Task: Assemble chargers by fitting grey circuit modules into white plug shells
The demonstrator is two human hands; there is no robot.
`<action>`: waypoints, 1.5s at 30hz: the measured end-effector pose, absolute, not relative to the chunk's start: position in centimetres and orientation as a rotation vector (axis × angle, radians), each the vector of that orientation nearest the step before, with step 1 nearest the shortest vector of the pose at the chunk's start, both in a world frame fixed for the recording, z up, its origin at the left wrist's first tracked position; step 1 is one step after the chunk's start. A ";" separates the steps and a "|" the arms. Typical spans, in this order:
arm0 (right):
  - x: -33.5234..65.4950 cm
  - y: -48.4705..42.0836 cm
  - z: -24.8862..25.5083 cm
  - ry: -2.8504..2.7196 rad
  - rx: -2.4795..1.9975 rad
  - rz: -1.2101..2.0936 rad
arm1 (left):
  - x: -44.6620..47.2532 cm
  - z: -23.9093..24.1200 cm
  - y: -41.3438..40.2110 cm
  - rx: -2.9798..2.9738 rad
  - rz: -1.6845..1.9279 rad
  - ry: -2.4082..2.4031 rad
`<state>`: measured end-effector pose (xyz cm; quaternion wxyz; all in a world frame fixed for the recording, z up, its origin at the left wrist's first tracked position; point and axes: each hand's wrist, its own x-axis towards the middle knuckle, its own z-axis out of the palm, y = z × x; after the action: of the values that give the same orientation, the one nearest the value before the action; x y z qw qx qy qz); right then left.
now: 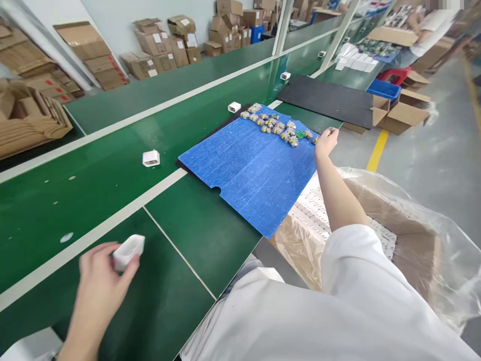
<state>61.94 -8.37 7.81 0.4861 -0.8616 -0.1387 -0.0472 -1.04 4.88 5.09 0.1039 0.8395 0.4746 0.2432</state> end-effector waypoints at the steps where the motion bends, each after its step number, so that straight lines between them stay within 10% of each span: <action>1: 60.4 -6.9 7.9 -0.373 -2.054 -0.062 | 0.0 4.4 4.5 2.447 0.696 1.405; 14: 24.4 2.2 4.6 -0.826 -0.797 1.678 | 2.4 -2.4 4.1 2.385 1.039 1.352; 45: 21.6 1.0 1.6 -0.858 -1.001 1.874 | 2.5 -2.4 3.5 2.454 0.992 1.191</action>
<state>21.59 1.01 1.60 0.4123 -0.3978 -0.3413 0.7451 2.54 3.51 -2.45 0.1193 0.8395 0.4073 0.3393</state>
